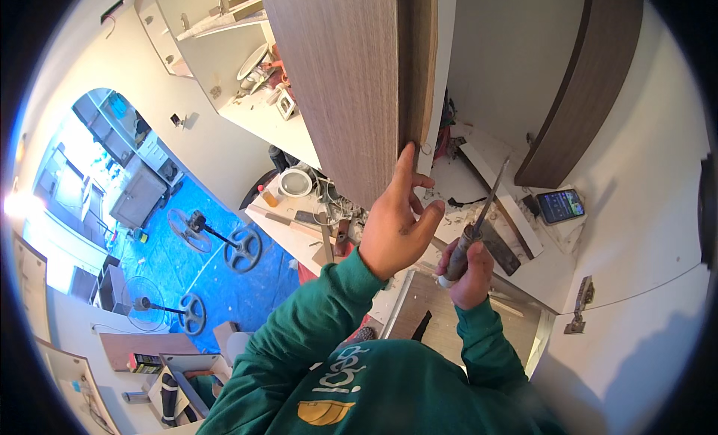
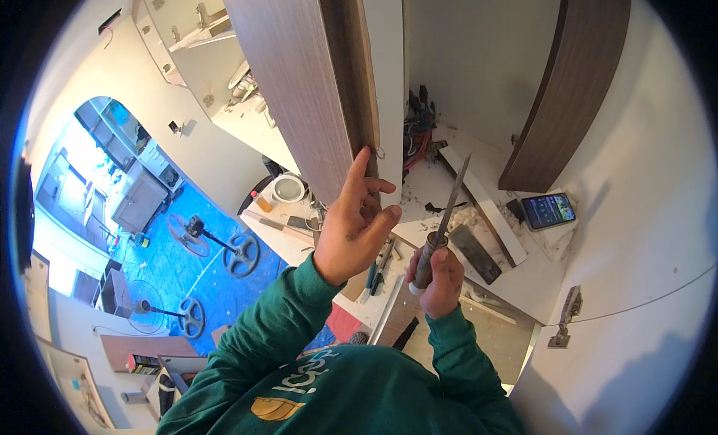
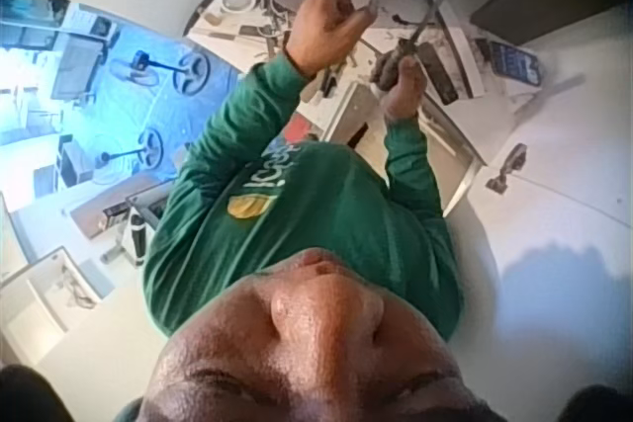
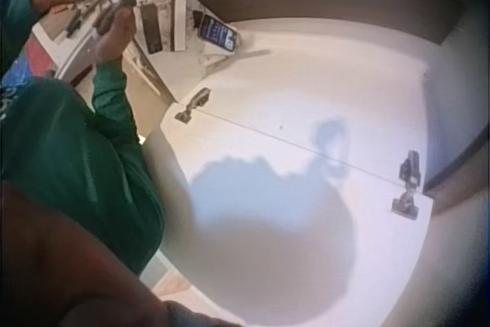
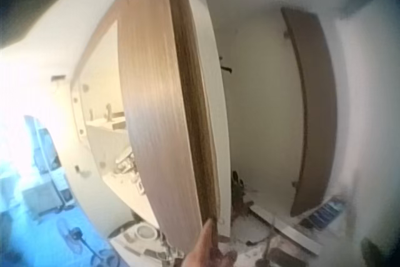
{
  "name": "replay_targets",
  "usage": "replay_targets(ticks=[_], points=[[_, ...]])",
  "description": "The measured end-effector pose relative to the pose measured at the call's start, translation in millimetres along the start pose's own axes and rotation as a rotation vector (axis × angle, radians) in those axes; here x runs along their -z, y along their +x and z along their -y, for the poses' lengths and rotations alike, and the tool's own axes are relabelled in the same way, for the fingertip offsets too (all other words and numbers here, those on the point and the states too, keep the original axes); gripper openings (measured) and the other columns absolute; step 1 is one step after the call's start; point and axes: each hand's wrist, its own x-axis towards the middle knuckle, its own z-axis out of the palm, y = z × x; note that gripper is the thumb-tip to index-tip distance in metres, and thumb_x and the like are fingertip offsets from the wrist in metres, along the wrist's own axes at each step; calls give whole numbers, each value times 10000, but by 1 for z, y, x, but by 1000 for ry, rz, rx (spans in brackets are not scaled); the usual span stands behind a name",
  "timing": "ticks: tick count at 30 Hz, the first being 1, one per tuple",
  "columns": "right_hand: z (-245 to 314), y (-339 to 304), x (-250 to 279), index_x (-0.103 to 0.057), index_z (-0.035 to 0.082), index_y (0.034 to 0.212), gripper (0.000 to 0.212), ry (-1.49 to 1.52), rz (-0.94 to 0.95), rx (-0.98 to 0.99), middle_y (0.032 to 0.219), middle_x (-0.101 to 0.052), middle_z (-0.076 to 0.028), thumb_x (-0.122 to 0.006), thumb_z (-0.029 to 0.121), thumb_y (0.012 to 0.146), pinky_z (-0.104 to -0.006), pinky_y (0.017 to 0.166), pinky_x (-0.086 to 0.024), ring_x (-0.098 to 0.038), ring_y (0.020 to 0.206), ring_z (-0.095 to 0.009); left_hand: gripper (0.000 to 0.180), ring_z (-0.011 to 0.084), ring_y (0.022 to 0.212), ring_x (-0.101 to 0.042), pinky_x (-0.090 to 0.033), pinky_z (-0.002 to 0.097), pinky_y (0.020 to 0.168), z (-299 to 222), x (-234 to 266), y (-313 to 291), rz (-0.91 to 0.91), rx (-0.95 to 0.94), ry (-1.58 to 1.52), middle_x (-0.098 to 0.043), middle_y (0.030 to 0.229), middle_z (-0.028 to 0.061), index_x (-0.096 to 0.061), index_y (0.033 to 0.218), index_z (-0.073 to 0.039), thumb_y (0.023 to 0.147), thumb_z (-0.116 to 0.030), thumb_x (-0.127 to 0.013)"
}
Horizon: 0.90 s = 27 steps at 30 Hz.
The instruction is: The person aligns a wooden edge band onto a cabinet door and uses a utility knife to trim the excess along the edge. They then apply a finishing strip and press it into place along the same edge.
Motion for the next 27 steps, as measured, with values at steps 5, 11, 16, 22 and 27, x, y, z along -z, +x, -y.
replay_targets(ticks=[5, 11, 16, 22, 27], points=[[10, -7, 0, -615, 10, 914, 687, -7, -50, 12, 720, -614, -84, -564, 694, 960, -316, 541, -489, -598, 591, -180, 797, 112, 787, -609, -517, 253, 742, 5, -6, -1, -48, 45, -148, -680, 1119, 127, -180, 1607, 32, 940, -5, -614], [20, 0, 3, -620, 21, 918, 710, -10, -128, 26, 698, -601, -79, -551, 727, 947, -323, 540, -491, -595, 583, -185, 701, 92, 790, -600, -507, 252, 744, 0, 4, 0, -32, 108, -163, -708, 1109, 121, -260, 1586, 38, 974, -29, -597], [36, -1, 20, -610, 27, 894, 733, -27, -202, 71, 680, -593, -83, -517, 753, 945, -320, 535, -486, -596, 582, -184, 358, 187, 788, -658, -528, 301, 739, -29, 42, -18, 64, -71, -201, -724, 1027, 145, -586, 1309, 25, 967, -70, -631], [50, -10, 45, -586, 33, 979, 609, 86, -265, 140, 705, -575, -105, -428, 619, 1037, -333, 548, -476, -553, 571, -205, 150, 236, 800, -668, -521, 315, 733, -124, 80, -36, 12, -521, -460, -703, 1013, 172, -652, 1061, 18, 963, -93, -675], [67, -21, 59, -592, 41, 962, 609, 30, -399, 150, 707, -579, -100, -432, 624, 1037, -330, 542, -479, -561, 567, -205, 153, 232, 799, -653, -512, 326, 740, -138, 74, -38, 48, -584, -401, -688, 995, 162, -626, 1041, 1, 972, -129, -667]])
